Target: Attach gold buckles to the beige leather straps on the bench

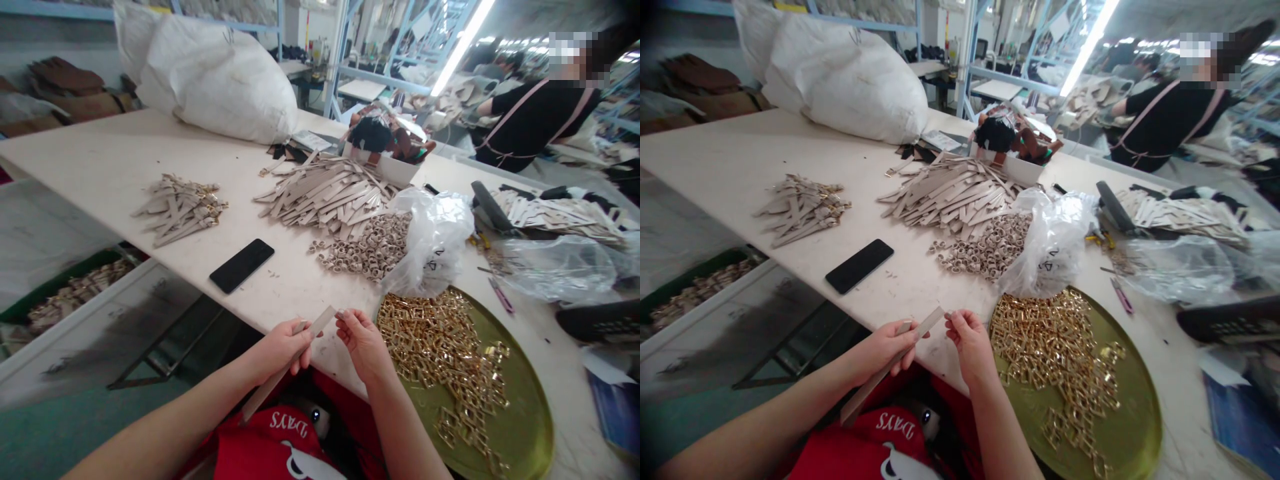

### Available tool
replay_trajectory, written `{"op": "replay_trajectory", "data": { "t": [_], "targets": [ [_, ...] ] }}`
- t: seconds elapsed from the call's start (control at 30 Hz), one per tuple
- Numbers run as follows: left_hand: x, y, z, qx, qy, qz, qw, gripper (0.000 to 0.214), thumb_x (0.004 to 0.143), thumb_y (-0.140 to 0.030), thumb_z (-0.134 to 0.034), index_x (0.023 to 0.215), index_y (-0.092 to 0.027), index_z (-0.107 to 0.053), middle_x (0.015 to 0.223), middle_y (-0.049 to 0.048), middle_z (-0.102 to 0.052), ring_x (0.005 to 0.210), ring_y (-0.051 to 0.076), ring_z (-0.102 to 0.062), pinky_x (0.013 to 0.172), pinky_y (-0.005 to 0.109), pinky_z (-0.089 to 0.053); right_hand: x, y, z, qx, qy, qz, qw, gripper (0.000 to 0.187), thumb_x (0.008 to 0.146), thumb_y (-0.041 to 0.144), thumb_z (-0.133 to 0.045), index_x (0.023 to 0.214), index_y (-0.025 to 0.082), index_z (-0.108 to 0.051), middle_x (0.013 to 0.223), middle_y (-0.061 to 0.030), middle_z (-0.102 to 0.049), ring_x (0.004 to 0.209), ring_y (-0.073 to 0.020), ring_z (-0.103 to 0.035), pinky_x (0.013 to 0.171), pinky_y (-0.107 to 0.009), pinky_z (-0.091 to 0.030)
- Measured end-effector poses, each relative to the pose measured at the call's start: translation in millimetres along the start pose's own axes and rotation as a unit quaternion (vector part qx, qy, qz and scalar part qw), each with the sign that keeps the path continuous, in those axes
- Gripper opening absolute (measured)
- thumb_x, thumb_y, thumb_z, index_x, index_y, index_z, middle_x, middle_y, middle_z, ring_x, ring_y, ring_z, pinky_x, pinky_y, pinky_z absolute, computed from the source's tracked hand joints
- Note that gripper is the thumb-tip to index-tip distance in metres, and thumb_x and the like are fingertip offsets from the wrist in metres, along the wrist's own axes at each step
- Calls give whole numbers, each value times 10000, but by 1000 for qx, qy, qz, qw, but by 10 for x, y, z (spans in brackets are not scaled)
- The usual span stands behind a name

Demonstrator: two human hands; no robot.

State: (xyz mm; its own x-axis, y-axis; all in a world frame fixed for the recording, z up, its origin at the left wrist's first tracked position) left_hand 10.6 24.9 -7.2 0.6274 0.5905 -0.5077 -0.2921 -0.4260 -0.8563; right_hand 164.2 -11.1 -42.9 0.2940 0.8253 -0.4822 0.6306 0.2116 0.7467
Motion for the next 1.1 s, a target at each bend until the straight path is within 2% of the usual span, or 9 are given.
{"op": "replay_trajectory", "data": {
  "t": [0.17, 0.27, 0.4, 0.57, 0.7, 0.8, 1.0, 1.07, 1.1],
  "targets": [
    [-62, 39, -71, 104, -25, -30, 994, 228, 823, -355, -367, 814, -159, -481, 463, -68, -490, 332, 58, -380, 377, 164, -295, -92, -101, -70, 36, -7, 8, 999, 238, 561, 334, -748, 617, 181, -574, 573, 54, -540, 532, -70, -482, 493, -182, -358],
    [-112, 54, -90, 189, -50, -47, 980, 251, 825, -373, -354, 770, -168, -487, 459, -66, -473, 353, 75, -397, 395, 179, -318, -148, -129, -74, 37, 3, 23, 999, 214, 589, 326, -731, 699, 197, -600, 595, 57, -535, 523, -66, -462, 502, -189, -357],
    [-187, 11, -62, 272, -33, -58, 960, 297, 831, -376, -327, 766, -168, -530, 466, -52, -465, 412, 100, -429, 427, 190, -303, -234, -97, -13, -68, 30, 77, 994, 264, 646, 329, -689, 865, 196, -627, 666, 35, -562, 580, -84, -475, 584, -225, -385],
    [-259, -109, 22, 377, -2, -87, 922, 264, 789, -335, -414, 660, -170, -575, 558, -17, -524, 523, 116, -443, 485, 201, -264, -392, -45, 39, -163, 76, 101, 978, 199, 660, 313, -675, 803, 187, -619, 580, 50, -537, 566, -89, -465, 580, -226, -367],
    [-271, -144, -29, 349, 33, -89, 932, 312, 809, -370, -400, 640, -166, -564, 567, -14, -512, 539, 118, -437, 481, 198, -263, -503, -90, 0, -137, 125, 13, 983, 214, 626, 307, -701, 772, 186, -604, 554, 56, -544, 527, -85, -471, 542, -212, -354],
    [-245, -113, -118, 285, 42, -72, 955, 364, 834, -454, -350, 783, -161, -558, 516, -35, -458, 485, 109, -411, 450, 193, -270, -530, -151, -48, -92, 132, -11, 987, 242, 612, 304, -716, 774, 176, -587, 575, 52, -553, 524, -85, -476, 545, -214, -355],
    [-94, -6, -216, 166, 8, -83, 983, 447, 834, -516, -340, 1083, -157, -439, 486, -73, -418, 429, 93, -389, 408, 182, -268, -506, -202, -67, -169, 159, 38, 972, 196, 757, 370, -570, 761, 175, -557, 599, 29, -518, 569, -111, -483, 570, -238, -375],
    [-28, 16, -190, 146, 15, -73, 987, 416, 826, -523, -354, 984, -158, -475, 442, -88, -376, 388, 79, -347, 388, 177, -244, -466, -69, 60, -288, 127, 102, 944, 167, 782, 340, -533, 841, 187, -564, 679, 7, -543, 628, -132, -507, 594, -250, -388],
    [3, 24, -168, 140, 17, -61, 988, 410, 818, -536, -355, 913, -159, -485, 413, -95, -355, 360, 71, -318, 374, 176, -229, -436, 36, 153, -370, 91, 150, 912, 151, 779, 304, -537, 878, 193, -565, 734, -8, -556, 670, -143, -516, 617, -255, -391]
  ]
}}
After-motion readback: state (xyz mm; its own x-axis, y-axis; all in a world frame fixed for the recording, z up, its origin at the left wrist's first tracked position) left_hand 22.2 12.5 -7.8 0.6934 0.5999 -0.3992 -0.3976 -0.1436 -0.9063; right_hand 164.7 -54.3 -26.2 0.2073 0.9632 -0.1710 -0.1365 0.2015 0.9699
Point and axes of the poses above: each hand's wrist, its own x-axis towards the middle knuckle, its own z-axis out of the back of the hand, y = z × x, the point moved 2 cm from there along x, towards the middle knuckle
